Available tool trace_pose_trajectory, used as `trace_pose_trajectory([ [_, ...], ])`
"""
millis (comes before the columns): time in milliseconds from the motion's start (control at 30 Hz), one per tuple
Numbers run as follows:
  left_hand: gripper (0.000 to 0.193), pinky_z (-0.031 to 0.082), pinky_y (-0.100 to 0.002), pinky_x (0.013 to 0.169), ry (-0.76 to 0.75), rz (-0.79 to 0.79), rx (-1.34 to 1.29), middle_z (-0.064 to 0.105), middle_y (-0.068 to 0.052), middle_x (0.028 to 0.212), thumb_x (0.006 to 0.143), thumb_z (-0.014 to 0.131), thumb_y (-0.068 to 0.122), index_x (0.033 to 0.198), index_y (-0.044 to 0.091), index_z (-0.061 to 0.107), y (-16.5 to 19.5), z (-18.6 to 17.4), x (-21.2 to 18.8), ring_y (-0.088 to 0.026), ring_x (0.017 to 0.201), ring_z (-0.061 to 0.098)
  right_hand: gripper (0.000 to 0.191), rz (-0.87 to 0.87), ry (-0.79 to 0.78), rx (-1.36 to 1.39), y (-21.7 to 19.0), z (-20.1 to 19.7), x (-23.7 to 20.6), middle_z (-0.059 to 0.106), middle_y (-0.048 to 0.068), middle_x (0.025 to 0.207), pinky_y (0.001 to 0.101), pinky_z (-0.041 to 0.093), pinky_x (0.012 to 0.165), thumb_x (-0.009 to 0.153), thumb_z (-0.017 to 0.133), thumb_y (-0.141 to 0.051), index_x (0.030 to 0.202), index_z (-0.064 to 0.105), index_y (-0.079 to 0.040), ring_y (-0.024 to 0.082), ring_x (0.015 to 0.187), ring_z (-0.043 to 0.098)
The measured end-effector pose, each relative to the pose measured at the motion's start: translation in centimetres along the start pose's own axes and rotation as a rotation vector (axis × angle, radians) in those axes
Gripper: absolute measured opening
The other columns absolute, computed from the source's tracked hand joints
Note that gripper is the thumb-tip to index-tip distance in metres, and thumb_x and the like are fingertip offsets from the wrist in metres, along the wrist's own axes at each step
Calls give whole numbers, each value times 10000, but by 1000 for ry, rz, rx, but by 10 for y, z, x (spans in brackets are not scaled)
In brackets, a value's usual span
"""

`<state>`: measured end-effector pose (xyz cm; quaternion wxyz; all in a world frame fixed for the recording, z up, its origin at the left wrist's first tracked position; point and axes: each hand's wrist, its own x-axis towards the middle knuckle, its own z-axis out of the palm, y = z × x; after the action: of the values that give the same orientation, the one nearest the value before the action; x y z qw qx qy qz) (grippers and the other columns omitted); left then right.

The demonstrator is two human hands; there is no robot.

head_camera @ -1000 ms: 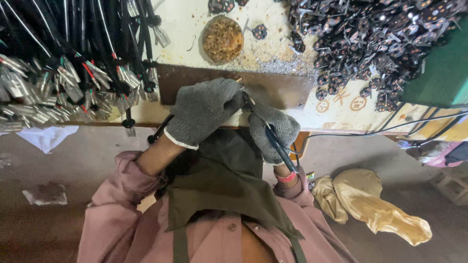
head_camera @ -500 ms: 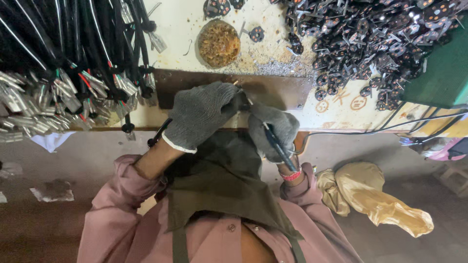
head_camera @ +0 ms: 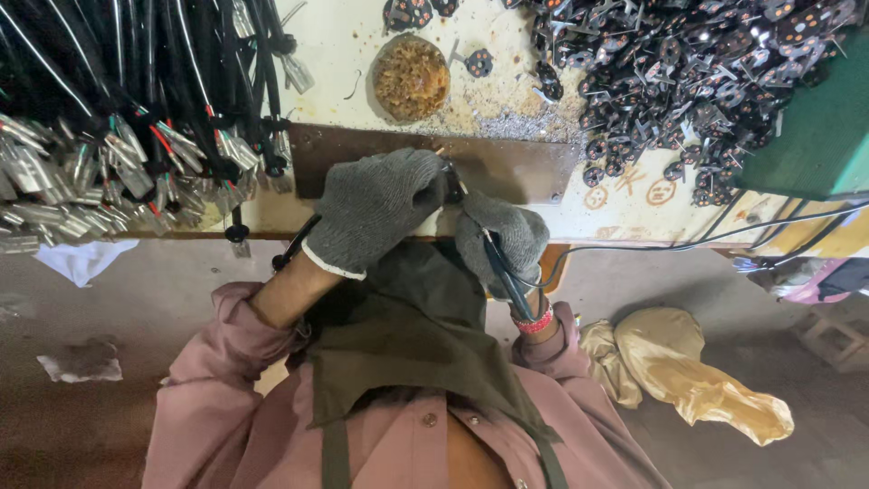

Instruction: The person solders wires onto small lamp-holder components at a workbench. They hold a wire against a component in one hand and a soldering iron in the other, solder each joint, then set the finished part aside and pick up the next one, repeating the cycle.

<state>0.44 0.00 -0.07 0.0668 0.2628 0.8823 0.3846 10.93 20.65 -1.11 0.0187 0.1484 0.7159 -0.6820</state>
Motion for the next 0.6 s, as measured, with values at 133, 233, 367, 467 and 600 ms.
trace_pose_trajectory([
  [133,110,526,-441,591,-16,-17,31,656,-82,824,964,700,232,933,148,637,0,4,-1,-302,714,680,283,-489,-93,-526,-5,-2,2,724,157,967,380,575,778,883,796,-85,1117,646,-31,322,861,742],
  [233,110,528,-443,590,-9,-14,32,656,-84,818,960,698,232,920,147,640,1,4,-1,-300,705,681,162,-232,3,-673,-1,-1,6,753,130,909,343,584,724,900,751,-146,1029,685,-73,265,782,753],
  [367,53,532,-440,605,34,0,-8,669,-85,851,954,687,203,952,155,663,2,3,-1,-308,725,680,250,145,151,213,-13,-3,12,720,102,1027,309,554,729,1061,522,-288,1143,660,-96,182,853,695],
  [467,50,527,-448,593,16,-18,-13,666,-87,824,942,694,201,929,163,665,3,4,-2,-316,707,674,123,-47,531,227,-41,-14,9,561,82,776,270,410,477,1031,534,-175,1126,585,-115,147,532,506],
  [600,169,521,-458,585,23,-52,55,643,-96,762,973,709,216,848,155,613,4,4,1,-311,683,675,449,95,-111,439,-61,-50,-4,770,177,952,304,536,656,1061,480,-359,1077,727,16,233,751,679],
])
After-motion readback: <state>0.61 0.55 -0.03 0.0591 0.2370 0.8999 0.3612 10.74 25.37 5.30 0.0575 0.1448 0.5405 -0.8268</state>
